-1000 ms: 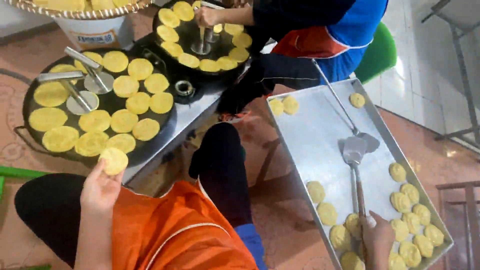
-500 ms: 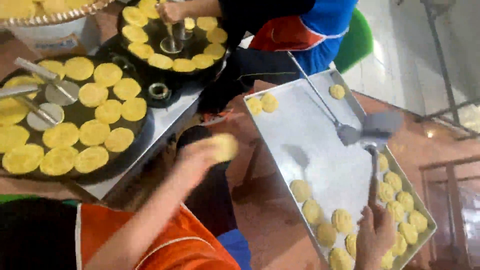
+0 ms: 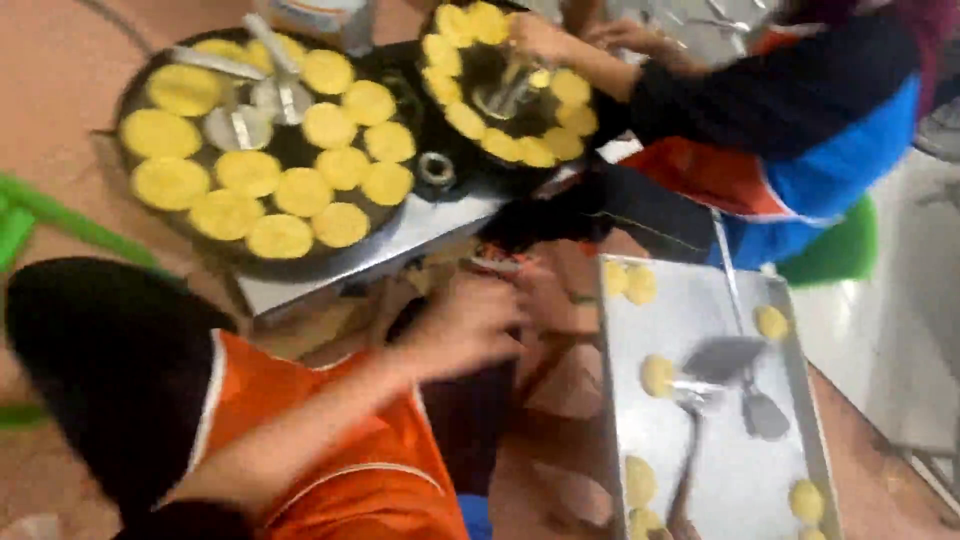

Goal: Flipping small round pastries on a hot plate and transferring them to a metal tray using a spatula.

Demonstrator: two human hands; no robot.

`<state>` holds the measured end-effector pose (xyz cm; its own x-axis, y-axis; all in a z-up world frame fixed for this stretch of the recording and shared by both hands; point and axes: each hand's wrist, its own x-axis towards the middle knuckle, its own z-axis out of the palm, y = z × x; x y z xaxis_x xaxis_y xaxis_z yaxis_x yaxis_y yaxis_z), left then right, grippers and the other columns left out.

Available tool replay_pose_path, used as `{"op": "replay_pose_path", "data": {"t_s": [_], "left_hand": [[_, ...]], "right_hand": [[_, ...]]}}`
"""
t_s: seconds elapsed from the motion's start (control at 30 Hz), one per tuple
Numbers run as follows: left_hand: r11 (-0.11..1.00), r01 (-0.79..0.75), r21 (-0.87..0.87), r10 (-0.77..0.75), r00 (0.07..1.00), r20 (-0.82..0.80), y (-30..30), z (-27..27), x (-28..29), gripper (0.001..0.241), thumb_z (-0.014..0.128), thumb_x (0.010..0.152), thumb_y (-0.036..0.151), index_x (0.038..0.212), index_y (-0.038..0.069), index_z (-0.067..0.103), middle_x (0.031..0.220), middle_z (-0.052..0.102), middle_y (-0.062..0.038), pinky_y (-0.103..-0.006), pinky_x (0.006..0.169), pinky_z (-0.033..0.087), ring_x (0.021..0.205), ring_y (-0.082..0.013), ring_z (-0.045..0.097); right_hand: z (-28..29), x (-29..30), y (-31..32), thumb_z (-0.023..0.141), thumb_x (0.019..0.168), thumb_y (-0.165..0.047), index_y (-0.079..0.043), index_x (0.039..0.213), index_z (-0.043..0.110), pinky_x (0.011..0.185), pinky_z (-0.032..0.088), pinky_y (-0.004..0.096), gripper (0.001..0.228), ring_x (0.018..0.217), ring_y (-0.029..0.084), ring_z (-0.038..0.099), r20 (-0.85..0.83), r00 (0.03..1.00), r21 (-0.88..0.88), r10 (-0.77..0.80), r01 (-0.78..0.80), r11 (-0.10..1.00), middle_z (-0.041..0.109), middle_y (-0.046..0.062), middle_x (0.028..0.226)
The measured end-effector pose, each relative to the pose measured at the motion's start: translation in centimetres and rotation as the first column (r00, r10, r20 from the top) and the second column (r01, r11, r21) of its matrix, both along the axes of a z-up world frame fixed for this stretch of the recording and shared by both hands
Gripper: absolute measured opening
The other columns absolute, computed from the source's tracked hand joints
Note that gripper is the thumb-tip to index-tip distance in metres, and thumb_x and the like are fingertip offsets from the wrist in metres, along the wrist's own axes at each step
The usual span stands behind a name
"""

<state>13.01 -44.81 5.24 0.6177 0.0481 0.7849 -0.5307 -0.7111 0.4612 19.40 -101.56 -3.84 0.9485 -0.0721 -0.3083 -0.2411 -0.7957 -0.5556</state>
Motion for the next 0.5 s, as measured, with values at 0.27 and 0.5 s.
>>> {"op": "replay_pose_path", "data": {"t_s": [0.27, 0.5], "left_hand": [[0.467, -0.817, -0.337, 0.712, 0.574, -0.404, 28.9, -0.5, -22.0, 0.017, 0.070, 0.108, 0.016, 0.124, 0.012, 0.072, 0.113, 0.064, -0.002, -0.0330, 0.095, 0.049, 0.107, -0.0201, 0.061], [0.085, -0.953, -0.292, 0.701, 0.265, -0.662, 31.1, -8.6, -21.7, 0.016, 0.079, 0.095, 0.034, 0.104, 0.020, 0.076, 0.102, 0.069, 0.004, -0.0333, 0.091, 0.054, 0.100, -0.0158, 0.069]], "right_hand": [[8.0, -4.2, 47.3, 0.061, 0.093, -0.044, -0.051, 0.130, 0.067, 0.081, 0.062, 0.046, 0.037, 0.092, 0.029, 0.076, -0.003, 0.616, -0.476, 0.788, -0.693, 0.540, 0.077, 0.002, 0.094], [3.0, 2.0, 65.1, 0.059, 0.093, -0.023, -0.037, 0.131, 0.069, 0.063, 0.062, 0.042, 0.042, 0.069, 0.027, 0.076, 0.193, 0.184, -0.815, 0.964, -0.516, 0.262, 0.070, 0.007, 0.078]]}}
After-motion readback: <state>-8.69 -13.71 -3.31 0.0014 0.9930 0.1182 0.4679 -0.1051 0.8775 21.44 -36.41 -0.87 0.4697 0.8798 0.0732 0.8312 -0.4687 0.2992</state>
